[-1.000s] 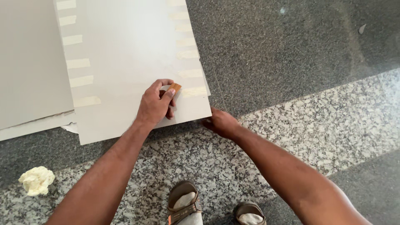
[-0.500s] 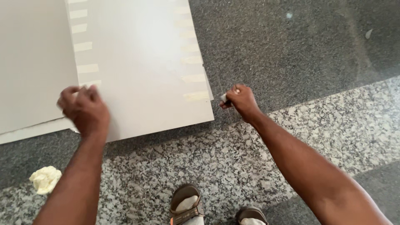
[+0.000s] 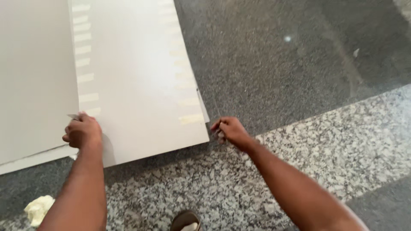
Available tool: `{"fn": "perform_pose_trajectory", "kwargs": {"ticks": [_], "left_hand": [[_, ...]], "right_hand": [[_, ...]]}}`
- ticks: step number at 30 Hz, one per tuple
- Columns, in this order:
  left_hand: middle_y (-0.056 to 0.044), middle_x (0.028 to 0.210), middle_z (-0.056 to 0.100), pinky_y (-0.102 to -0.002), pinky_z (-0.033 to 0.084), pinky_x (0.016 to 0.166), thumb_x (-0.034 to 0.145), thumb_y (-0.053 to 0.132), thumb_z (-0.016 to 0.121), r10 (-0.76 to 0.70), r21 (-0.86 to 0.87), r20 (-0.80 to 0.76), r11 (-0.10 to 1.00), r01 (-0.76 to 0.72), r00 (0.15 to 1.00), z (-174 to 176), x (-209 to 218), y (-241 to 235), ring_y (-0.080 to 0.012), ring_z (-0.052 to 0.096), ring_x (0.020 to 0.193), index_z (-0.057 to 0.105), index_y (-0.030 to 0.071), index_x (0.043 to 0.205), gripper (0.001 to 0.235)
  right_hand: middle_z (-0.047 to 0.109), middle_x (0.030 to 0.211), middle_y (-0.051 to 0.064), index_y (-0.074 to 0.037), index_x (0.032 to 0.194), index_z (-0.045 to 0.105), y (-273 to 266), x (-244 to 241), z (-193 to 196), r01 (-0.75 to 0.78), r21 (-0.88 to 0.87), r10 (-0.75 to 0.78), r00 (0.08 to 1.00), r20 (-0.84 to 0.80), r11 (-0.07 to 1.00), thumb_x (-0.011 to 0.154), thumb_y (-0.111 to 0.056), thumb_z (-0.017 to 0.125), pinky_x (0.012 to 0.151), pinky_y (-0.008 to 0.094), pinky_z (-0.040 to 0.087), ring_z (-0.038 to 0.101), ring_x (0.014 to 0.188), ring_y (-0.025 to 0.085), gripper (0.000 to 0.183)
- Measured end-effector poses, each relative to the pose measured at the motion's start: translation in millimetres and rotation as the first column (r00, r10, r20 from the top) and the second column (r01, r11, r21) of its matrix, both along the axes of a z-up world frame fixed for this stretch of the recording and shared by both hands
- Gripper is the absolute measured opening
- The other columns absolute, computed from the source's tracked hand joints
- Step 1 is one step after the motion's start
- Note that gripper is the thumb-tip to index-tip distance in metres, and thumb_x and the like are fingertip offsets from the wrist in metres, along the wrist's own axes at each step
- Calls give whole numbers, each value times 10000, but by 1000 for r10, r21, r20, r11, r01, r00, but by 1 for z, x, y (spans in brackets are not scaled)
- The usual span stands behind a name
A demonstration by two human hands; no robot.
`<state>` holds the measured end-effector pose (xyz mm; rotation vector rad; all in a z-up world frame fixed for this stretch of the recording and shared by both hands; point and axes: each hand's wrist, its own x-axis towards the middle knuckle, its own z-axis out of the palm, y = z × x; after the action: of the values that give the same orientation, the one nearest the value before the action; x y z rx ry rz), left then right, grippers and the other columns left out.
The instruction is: The person removes strips of masking tape from the edges of a white board using a small scraper tool. They peel the tape off and scrape the surface to remove residue, working along the board's edge.
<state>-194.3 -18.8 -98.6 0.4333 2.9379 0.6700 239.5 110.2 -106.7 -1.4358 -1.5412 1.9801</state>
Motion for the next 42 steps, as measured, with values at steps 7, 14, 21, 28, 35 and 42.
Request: {"fn": "perform_pose_trajectory", "kwargs": {"ticks": [7, 14, 21, 28, 35, 42], "left_hand": [[-285, 1386, 499, -604, 392, 1033, 1129, 490, 403, -60, 10, 142, 998, 60, 988, 12, 17, -6, -441, 402, 1264, 678, -74, 1116, 627], [-236, 1439, 481, -572, 476, 986, 1122, 469, 443, -211, 70, -60, 974, 215, 976, 2, 59, -13, -426, 467, 1250, 649, -9, 1197, 526], [-200, 1317, 572, -590, 489, 984, 997, 345, 618, -324, 4, -353, 938, 348, 878, -27, 92, -58, -434, 549, 1176, 661, 113, 1219, 325], [-143, 1278, 608, -614, 445, 1059, 974, 343, 608, -447, 116, -541, 799, 590, 712, -40, 86, 6, -386, 550, 1226, 651, 139, 1133, 262], [-94, 1237, 634, -641, 405, 1086, 949, 350, 594, -479, 124, -576, 750, 650, 662, -17, 92, 52, -351, 539, 1274, 651, 153, 1087, 247], [-56, 1195, 649, -662, 368, 1114, 955, 363, 561, -563, 92, -484, 728, 679, 670, 6, 130, 55, -322, 528, 1316, 627, 151, 1080, 255]], "right_hand": [[528, 906, 125, 77, 1198, 678, -8, -20, -1, 108, -210, -82, 988, 133, 972, 992, -774, 452, 532, 386, 353, 430, 675, 209, 904], [714, 859, 160, 25, 994, 750, 16, -17, -11, 14, 103, -41, 962, 269, 995, 910, -794, 442, 637, 421, 490, 618, 738, 253, 880], [717, 816, 110, -117, 1015, 745, 5, -11, -18, -122, 343, -21, 923, 384, 931, 868, -813, 247, 684, 452, 480, 658, 749, 264, 869], [672, 874, 204, 50, 991, 759, 15, 16, -29, 162, -61, -126, 914, 387, 985, 924, -811, 377, 670, 484, 484, 599, 805, 312, 944], [707, 877, 203, 47, 977, 776, 98, 10, -40, 158, -5, -133, 850, 510, 987, 927, -809, 357, 693, 488, 488, 632, 805, 314, 954], [743, 880, 202, 44, 962, 793, 124, 11, -37, 92, 97, -130, 819, 559, 991, 930, -807, 337, 716, 491, 493, 665, 806, 315, 966]]}}
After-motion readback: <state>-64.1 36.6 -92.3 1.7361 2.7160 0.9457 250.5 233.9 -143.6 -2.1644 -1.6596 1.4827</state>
